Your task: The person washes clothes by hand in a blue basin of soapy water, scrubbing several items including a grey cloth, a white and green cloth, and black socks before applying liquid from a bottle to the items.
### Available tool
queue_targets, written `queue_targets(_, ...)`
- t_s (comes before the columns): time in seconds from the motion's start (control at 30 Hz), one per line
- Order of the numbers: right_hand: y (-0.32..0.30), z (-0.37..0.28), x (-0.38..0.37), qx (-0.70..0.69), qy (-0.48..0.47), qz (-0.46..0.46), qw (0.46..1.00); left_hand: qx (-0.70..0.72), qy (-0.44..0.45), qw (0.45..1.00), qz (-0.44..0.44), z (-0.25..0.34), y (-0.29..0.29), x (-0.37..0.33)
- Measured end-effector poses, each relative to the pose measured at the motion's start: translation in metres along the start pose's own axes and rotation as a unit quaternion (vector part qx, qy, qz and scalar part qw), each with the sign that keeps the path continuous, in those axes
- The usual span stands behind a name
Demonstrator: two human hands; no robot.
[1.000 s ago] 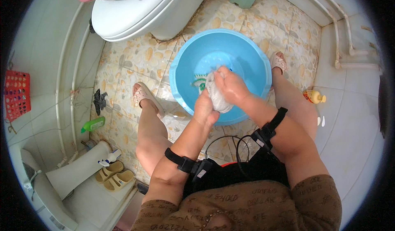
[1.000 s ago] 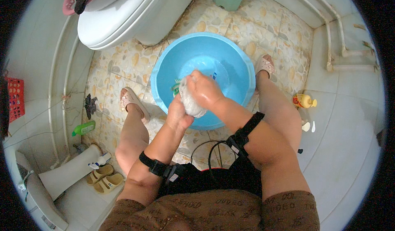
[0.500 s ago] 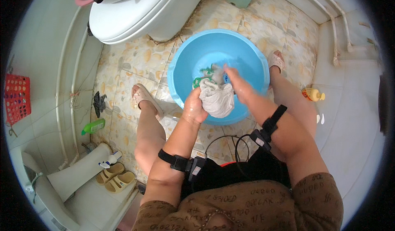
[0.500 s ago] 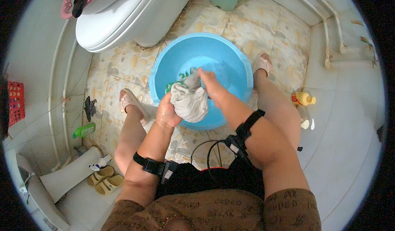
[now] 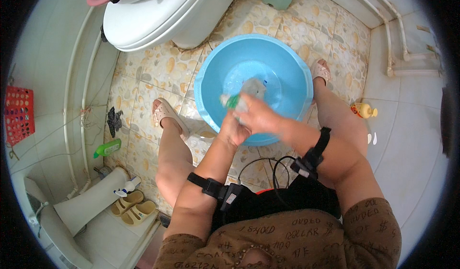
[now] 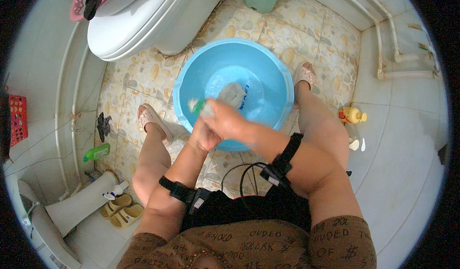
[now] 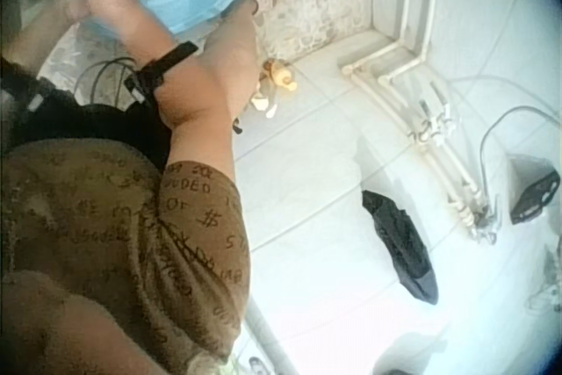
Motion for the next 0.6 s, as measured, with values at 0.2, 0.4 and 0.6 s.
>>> queue_targets(0.2, 0.006, -0.068, 0.015, 0.139, -0.063, -0.210, 0.966, -0.083, 0.009, 0.996, 0.015, 0.016, -0.023, -0.007)
queue_targets(0.4, -0.044, -0.006, -0.021, 0.183, 0.155, 0.011, 0.971, -0.001, 0.141, 0.990, 0.010, -0.012, 0.030, 0.009)
queue_targets(0.6, -0.007, -0.055, 0.006, 0.120, 0.083, -0.067, 0.987, -0.003, 0.160, 0.984, 0.079, 0.001, 0.021, 0.021)
Point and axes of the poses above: each hand's wrist, its own x-axis away from the middle knuckle, its own y-axis out of the palm, z = x × y, the point moved 2 cm from there along -x, towards the middle knuckle, and after that the axes turned 6 degrees about -y, right-handed, at the moved point
